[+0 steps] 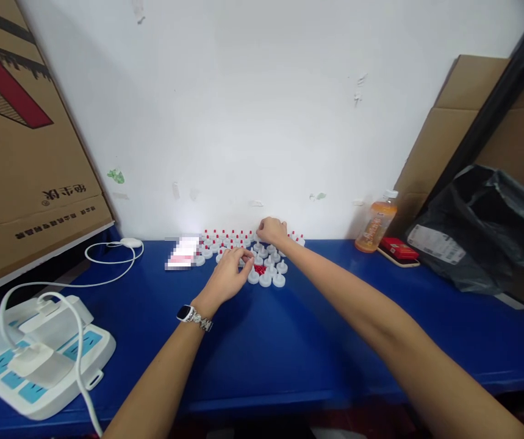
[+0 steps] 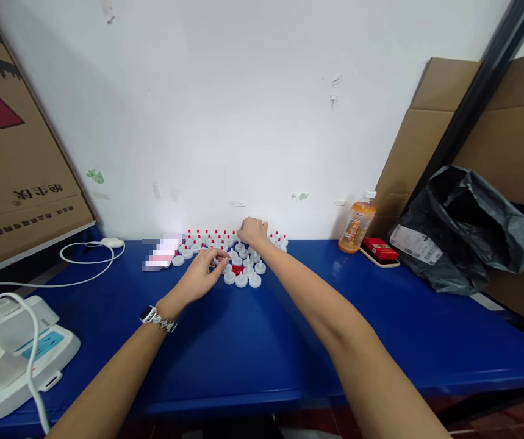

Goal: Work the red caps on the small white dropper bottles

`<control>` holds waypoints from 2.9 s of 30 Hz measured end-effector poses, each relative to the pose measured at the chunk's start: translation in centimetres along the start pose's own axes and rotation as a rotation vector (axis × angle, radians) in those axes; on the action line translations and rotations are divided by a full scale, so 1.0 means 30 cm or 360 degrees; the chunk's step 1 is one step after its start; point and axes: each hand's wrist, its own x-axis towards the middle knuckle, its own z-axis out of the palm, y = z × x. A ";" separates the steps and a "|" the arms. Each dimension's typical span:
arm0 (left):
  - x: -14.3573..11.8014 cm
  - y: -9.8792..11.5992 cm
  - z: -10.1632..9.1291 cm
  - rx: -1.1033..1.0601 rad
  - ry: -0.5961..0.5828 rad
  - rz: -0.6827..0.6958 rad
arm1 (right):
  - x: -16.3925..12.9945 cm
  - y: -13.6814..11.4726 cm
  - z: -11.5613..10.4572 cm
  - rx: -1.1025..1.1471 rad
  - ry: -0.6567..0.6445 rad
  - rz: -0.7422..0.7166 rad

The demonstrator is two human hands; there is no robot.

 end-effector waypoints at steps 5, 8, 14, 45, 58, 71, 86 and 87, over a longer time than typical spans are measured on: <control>-0.001 0.014 -0.002 -0.0033 0.0050 0.0025 | -0.111 0.061 -0.086 0.0715 0.0169 -0.0142; -0.002 0.028 0.002 -0.0064 0.0059 0.0046 | -0.230 0.092 -0.102 0.1326 0.0041 -0.0219; -0.004 0.068 0.013 -0.0184 0.0092 0.0089 | -0.431 0.086 -0.082 0.1706 -0.0091 -0.0332; 0.043 0.024 0.053 0.0244 -0.0228 0.0108 | -0.113 0.184 -0.034 0.0494 0.0171 -0.0210; 0.002 0.002 0.016 0.0075 -0.0133 0.0085 | -0.043 0.121 0.062 0.0071 0.0054 -0.0146; -0.002 0.005 -0.002 0.0074 -0.0057 0.0072 | 0.020 0.079 0.065 -0.0056 0.0056 0.0114; -0.002 -0.014 0.019 0.0015 -0.0107 0.0057 | 0.012 0.065 0.077 0.0059 0.0057 0.0095; -0.002 -0.014 0.015 0.0008 -0.0104 0.0058 | 0.010 0.058 0.075 0.0067 0.0067 0.0099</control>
